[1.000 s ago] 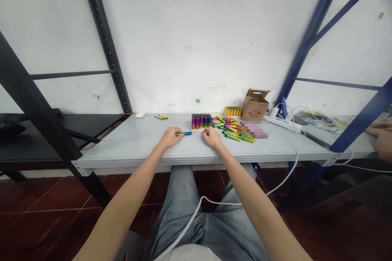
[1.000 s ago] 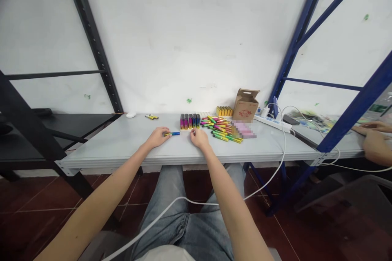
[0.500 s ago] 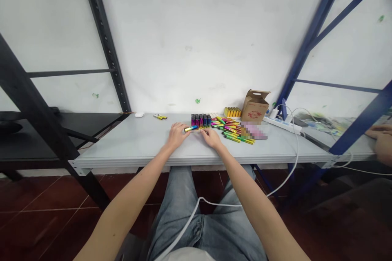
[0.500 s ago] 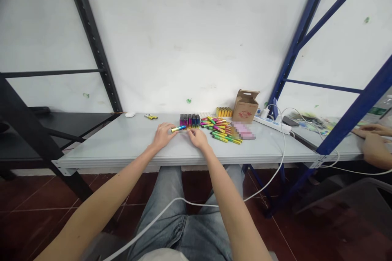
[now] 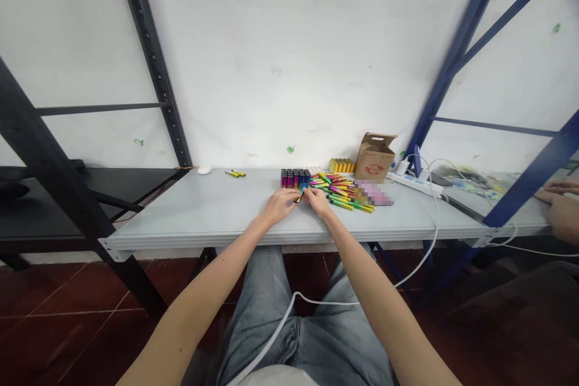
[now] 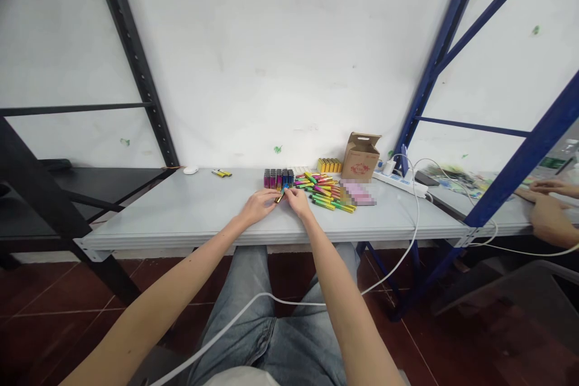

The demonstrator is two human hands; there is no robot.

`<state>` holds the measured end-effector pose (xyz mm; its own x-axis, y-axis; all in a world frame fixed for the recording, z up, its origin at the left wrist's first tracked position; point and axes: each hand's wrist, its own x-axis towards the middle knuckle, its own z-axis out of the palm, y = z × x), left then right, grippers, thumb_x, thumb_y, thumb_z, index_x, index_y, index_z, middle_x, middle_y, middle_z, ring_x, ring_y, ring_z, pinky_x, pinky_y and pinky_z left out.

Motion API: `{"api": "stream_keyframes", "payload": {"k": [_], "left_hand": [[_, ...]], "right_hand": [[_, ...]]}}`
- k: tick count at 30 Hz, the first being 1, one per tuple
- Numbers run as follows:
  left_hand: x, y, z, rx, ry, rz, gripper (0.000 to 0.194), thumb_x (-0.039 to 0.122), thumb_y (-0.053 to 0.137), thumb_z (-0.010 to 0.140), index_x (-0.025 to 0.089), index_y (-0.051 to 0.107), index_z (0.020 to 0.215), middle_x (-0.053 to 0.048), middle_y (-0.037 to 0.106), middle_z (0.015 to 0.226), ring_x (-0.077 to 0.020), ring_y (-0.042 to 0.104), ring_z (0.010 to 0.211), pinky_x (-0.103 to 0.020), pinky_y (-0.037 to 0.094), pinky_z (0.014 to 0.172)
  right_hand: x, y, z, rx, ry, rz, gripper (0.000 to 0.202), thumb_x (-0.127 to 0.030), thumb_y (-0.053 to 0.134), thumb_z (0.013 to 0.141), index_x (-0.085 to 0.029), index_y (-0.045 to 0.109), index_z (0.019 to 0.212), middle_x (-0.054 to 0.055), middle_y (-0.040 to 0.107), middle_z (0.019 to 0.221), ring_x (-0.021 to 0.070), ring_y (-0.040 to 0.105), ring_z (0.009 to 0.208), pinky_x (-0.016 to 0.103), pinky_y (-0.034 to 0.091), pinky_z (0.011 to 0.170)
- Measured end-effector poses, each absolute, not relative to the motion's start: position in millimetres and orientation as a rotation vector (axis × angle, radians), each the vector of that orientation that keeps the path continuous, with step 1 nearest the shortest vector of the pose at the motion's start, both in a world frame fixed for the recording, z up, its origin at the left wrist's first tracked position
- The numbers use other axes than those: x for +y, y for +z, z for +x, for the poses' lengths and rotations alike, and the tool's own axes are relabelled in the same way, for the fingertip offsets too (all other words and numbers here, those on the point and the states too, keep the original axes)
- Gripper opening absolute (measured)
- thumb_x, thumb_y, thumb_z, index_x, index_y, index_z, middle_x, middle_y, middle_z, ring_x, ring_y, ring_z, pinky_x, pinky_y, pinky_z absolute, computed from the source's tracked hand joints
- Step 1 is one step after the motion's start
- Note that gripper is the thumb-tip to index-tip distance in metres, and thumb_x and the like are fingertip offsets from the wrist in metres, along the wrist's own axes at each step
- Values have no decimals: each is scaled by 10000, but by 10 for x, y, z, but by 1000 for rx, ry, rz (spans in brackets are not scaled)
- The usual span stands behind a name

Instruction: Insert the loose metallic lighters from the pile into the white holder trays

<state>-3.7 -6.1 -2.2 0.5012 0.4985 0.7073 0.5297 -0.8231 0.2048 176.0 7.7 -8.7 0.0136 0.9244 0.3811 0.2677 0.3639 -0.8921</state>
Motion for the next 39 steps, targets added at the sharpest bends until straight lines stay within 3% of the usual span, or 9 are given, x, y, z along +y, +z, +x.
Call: {"api": "stream_keyframes", "payload": {"k": [4,11,15,20,24,27,33,39], "left_hand": [[-79,-17,-42,-939,-1162,-2793,333,132,583,828,233,696,1124,-41,700,1190,-209,611,1143,-387,464,1027],[-150,33,-45,-1145,-1168,-2750,197,216,561,846,182,732,938,-64,735,954,-204,663,872,-324,513,837],[-150,42,-42,-1266,-1164,-2677,197,224,534,861,179,726,875,-67,720,912,-185,643,796,-294,500,771],[-146,58,-43,-1393,-1143,-2622,191,213,530,859,172,715,833,-69,714,881,-182,623,756,-294,482,750],[-151,75,-44,-1438,-1124,-2628,203,228,523,864,168,715,833,-70,711,863,-188,620,753,-295,478,742],[-152,80,-45,-1444,-1110,-2629,207,224,523,864,164,717,828,-73,711,858,-191,618,753,-300,477,743],[-157,85,-45,-1453,-1113,-2630,204,212,526,857,166,722,826,-71,716,865,-191,622,756,-300,479,746],[-145,72,-54,-1460,-1110,-2636,223,243,515,862,175,722,812,-74,714,852,-206,625,757,-307,477,720]], "right_hand": [[62,-64,1761,-1292,785,-1138,388,-510,432,848,-204,546,640,12,615,619,148,529,590,252,411,565],[3,-25,1727,-1170,954,-1012,306,-517,560,791,-231,479,861,-17,656,656,155,601,563,240,388,510],[1,-14,1736,-1130,962,-995,296,-496,584,790,-227,475,850,-30,629,646,140,596,556,232,400,497],[12,10,1756,-883,1047,-945,295,-459,646,779,-242,448,800,-41,543,662,169,652,699,267,521,528],[-20,20,1771,-920,1084,-888,293,-423,687,744,-244,515,899,-45,550,719,138,620,658,247,520,475],[-38,26,1775,-975,1075,-920,344,-473,687,731,-231,569,945,-61,520,664,97,530,535,202,441,409],[-13,34,1792,-926,1151,-905,505,-713,488,802,-212,549,807,-51,490,583,90,457,461,202,371,387],[-25,61,1795,-854,1219,-867,491,-694,425,847,-221,478,725,-47,472,540,90,447,444,200,382,398]]}}
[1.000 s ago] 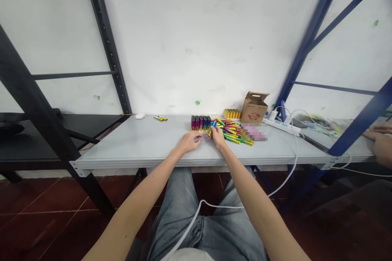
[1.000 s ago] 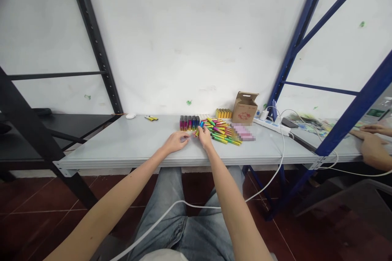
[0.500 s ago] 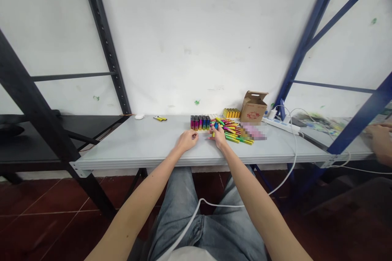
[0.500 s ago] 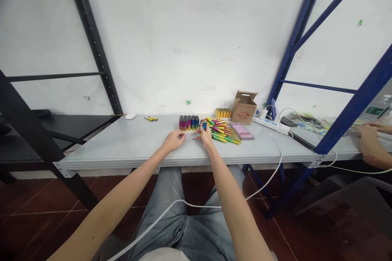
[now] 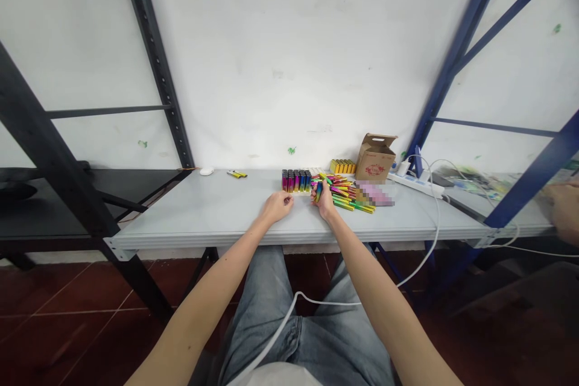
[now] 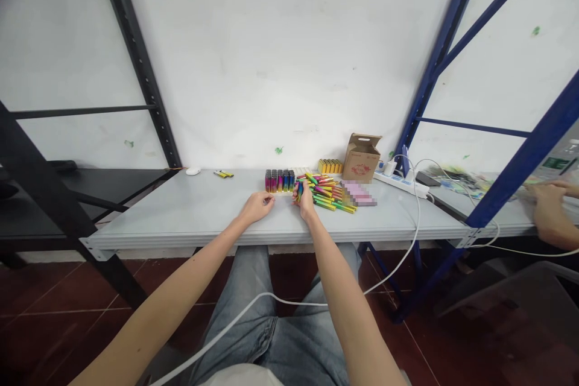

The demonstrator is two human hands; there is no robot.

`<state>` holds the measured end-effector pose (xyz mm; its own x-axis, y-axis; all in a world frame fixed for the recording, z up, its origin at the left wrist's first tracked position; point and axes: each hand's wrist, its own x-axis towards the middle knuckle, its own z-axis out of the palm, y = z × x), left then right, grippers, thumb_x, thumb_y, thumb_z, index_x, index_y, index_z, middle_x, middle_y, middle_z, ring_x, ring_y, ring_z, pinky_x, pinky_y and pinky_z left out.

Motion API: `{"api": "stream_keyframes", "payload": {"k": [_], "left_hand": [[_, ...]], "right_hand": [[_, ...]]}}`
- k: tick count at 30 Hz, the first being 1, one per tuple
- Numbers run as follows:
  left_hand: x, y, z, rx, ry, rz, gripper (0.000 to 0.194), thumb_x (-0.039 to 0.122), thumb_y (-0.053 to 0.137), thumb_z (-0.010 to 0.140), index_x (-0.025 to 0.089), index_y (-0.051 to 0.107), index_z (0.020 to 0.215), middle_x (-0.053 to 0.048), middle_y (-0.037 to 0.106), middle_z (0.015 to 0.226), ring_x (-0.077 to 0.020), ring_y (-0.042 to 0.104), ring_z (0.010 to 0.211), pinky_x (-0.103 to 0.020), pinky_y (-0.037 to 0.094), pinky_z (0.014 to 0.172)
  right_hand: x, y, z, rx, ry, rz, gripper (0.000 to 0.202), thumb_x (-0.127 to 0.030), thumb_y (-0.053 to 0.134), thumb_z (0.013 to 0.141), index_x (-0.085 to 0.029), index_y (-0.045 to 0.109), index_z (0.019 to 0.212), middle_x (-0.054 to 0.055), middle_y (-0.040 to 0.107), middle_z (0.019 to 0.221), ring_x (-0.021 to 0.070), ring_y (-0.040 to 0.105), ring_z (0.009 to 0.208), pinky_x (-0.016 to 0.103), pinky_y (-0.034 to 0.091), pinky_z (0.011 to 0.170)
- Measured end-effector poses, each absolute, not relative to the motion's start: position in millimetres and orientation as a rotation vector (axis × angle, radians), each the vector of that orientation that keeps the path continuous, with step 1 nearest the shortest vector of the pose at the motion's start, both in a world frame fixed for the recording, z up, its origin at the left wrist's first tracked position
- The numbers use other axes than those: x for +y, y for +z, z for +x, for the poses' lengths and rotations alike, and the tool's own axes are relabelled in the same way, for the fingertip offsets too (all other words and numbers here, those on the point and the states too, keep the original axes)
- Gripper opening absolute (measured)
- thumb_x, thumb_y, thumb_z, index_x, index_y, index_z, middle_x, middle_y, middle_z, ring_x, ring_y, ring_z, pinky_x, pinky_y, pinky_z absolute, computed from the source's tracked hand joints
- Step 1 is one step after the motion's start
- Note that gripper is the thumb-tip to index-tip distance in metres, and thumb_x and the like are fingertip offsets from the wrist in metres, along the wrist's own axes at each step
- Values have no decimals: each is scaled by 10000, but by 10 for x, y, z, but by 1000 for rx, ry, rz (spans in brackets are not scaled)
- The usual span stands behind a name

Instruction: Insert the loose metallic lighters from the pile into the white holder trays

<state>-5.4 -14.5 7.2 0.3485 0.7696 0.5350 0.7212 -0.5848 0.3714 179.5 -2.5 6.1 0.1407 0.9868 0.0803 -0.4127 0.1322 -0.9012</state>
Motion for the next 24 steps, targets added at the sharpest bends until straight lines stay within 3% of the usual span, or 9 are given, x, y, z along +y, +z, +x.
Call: {"api": "stream_keyframes", "payload": {"k": [18,24], "left_hand": [[-140,67,-61,1395,1046,2523,247,250,507,869,179,720,768,-66,711,807,-200,615,727,-294,457,692],[-131,60,-60,1375,1059,2528,243,245,512,866,177,723,764,-67,712,807,-196,613,720,-291,454,700]], "right_hand": [[-53,87,1796,-928,1257,-882,425,-628,349,853,-232,408,713,-53,407,533,97,415,441,197,321,398],[-32,52,1781,-932,1213,-870,405,-611,377,857,-228,413,729,-64,381,531,86,367,433,184,192,372]]}}
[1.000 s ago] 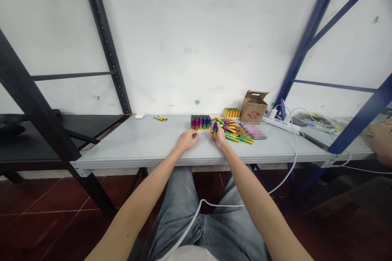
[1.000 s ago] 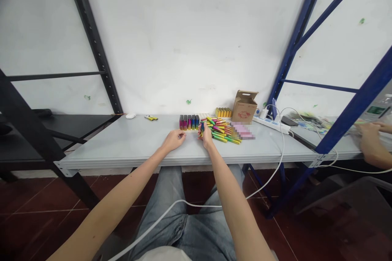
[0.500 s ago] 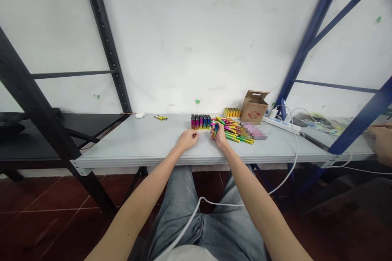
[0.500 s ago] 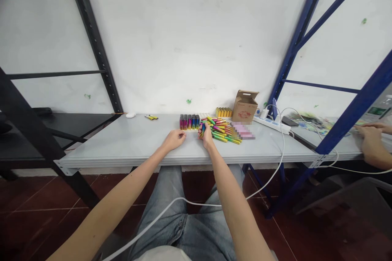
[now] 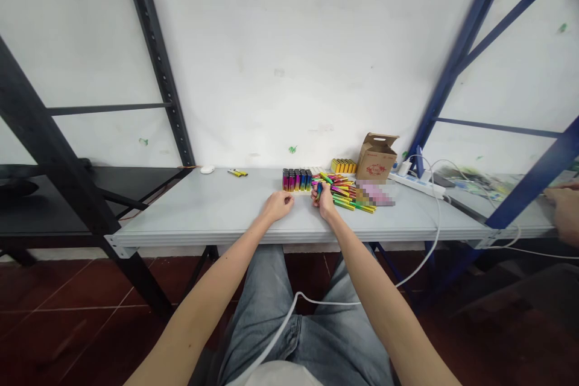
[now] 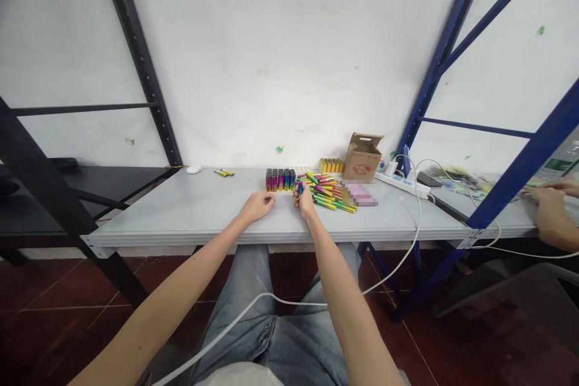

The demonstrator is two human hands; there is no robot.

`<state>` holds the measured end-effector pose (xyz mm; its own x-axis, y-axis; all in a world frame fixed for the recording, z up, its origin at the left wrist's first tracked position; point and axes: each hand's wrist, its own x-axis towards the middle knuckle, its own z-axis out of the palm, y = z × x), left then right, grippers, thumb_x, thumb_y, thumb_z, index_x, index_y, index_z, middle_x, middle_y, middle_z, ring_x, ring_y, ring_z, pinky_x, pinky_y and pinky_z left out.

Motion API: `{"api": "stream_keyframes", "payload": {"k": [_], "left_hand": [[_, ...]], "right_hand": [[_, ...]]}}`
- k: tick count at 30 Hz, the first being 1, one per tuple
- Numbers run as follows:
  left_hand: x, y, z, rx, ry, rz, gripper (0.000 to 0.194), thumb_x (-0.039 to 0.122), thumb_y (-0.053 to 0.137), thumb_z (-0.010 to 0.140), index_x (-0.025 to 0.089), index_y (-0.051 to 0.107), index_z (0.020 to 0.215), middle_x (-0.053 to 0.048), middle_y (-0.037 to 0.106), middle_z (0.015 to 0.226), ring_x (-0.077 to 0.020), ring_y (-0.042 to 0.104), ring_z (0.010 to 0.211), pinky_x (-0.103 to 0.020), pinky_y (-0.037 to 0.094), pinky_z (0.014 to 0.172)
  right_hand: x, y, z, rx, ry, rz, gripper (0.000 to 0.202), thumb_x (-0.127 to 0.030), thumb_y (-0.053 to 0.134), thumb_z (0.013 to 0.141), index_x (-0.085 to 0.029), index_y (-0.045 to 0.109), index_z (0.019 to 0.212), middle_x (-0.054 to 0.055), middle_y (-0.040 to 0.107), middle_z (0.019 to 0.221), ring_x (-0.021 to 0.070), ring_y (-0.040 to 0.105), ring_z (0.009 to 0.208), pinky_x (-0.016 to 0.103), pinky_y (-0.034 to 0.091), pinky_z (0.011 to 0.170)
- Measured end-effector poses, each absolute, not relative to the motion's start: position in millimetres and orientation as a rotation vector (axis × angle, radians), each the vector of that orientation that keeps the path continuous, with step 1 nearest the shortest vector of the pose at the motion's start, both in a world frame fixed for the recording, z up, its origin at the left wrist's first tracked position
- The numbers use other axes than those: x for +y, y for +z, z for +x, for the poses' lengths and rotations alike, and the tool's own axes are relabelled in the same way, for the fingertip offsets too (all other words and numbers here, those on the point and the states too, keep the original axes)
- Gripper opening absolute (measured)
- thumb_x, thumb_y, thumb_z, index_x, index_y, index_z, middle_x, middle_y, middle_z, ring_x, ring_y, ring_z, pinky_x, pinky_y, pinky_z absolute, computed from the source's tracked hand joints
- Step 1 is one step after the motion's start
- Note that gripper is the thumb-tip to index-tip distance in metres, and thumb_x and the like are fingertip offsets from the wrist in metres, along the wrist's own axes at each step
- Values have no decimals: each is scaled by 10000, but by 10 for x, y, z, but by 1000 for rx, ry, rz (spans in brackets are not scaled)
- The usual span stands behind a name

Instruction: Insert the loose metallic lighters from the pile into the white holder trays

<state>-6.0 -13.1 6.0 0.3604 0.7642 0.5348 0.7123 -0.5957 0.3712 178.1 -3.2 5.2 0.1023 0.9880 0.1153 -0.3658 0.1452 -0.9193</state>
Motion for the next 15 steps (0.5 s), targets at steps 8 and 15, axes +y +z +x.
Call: {"api": "stream_keyframes", "payload": {"k": [8,15], "left_hand": [[-147,72,-60,1383,1047,2523,257,252,502,875,170,715,756,-70,714,812,-190,609,722,-279,446,694],[-153,81,-60,1395,1018,2525,263,254,495,876,168,724,780,-72,719,831,-187,604,737,-269,438,699]], "right_hand": [[-75,64,1765,-942,1135,-904,380,-552,366,900,-219,423,726,-55,379,560,79,331,437,187,157,371],[-52,46,1771,-928,1151,-894,340,-487,340,915,-215,418,727,-58,365,563,73,319,435,174,153,379]]}}
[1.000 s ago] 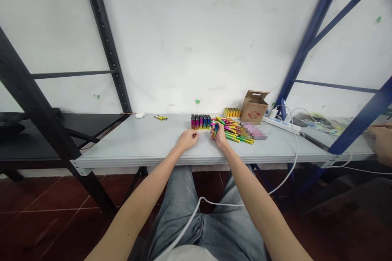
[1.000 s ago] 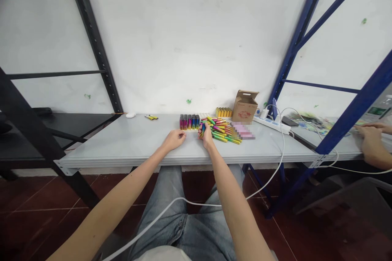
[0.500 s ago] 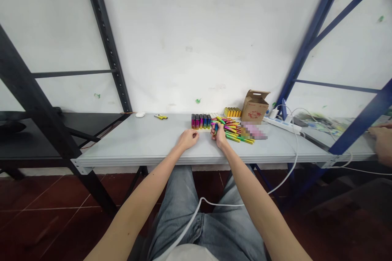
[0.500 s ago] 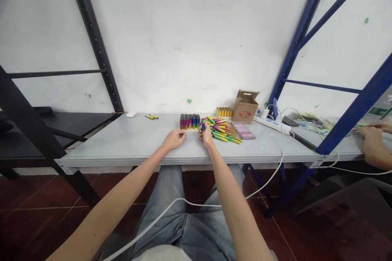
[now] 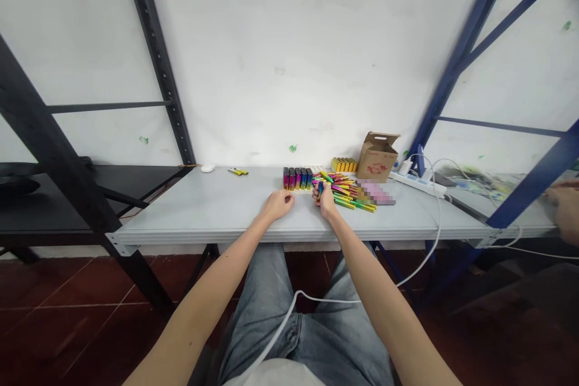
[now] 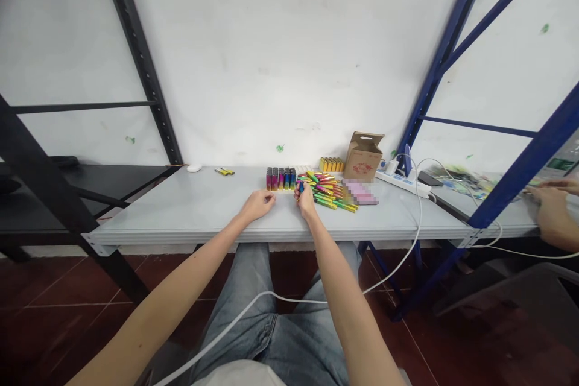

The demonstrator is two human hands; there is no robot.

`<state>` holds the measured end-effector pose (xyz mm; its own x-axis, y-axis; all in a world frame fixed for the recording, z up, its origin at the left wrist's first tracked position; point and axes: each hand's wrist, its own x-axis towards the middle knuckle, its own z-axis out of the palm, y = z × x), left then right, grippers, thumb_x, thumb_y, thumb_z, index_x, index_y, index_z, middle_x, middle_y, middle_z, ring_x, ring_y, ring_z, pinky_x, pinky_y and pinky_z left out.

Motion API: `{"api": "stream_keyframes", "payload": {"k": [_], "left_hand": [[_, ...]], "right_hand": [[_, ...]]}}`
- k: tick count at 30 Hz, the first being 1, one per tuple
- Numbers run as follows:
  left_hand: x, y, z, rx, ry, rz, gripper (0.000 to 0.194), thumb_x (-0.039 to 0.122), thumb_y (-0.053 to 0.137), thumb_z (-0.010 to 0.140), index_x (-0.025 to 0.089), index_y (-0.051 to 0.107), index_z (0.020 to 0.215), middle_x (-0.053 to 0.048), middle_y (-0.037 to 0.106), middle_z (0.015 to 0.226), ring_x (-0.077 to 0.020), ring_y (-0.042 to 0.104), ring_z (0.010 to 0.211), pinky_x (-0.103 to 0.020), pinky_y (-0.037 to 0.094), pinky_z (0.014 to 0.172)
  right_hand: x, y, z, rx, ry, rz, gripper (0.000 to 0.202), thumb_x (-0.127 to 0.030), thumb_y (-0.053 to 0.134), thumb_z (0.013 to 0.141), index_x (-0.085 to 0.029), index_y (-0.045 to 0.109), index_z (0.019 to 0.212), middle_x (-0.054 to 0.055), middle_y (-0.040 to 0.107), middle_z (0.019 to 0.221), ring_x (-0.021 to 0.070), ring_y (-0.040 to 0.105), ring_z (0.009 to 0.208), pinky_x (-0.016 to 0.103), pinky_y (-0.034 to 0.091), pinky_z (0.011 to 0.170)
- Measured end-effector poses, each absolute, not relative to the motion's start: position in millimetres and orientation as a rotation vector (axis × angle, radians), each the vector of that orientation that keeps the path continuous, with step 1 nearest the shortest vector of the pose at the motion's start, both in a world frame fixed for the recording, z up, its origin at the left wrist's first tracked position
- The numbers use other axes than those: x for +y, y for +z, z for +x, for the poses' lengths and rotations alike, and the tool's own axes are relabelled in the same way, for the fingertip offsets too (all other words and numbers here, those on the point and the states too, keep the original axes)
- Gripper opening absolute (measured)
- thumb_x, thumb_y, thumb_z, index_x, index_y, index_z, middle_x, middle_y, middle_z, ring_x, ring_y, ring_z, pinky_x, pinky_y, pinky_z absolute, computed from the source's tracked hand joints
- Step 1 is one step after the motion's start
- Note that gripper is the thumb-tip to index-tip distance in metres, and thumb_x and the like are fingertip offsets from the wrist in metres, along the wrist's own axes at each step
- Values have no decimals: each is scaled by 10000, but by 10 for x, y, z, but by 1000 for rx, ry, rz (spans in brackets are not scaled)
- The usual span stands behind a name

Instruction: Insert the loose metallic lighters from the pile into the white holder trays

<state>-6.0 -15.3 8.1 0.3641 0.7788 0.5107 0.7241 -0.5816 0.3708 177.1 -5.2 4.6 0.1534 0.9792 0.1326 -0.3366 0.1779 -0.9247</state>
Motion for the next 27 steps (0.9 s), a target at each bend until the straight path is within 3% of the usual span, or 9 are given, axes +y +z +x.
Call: {"api": "stream_keyframes", "payload": {"k": [13,27], "left_hand": [[-113,46,-67,1370,1051,2540,257,247,500,871,165,726,781,-70,721,832,-189,606,733,-274,430,694],[-119,43,-65,1369,1049,2539,264,253,492,871,170,718,762,-68,718,814,-188,608,728,-272,434,685]], "right_hand": [[-52,62,1765,-897,1195,-891,309,-459,340,908,-217,415,730,-64,370,554,70,321,421,170,145,370],[-73,59,1760,-928,1199,-903,348,-494,350,897,-218,423,697,-62,386,526,77,352,417,181,222,356]]}}
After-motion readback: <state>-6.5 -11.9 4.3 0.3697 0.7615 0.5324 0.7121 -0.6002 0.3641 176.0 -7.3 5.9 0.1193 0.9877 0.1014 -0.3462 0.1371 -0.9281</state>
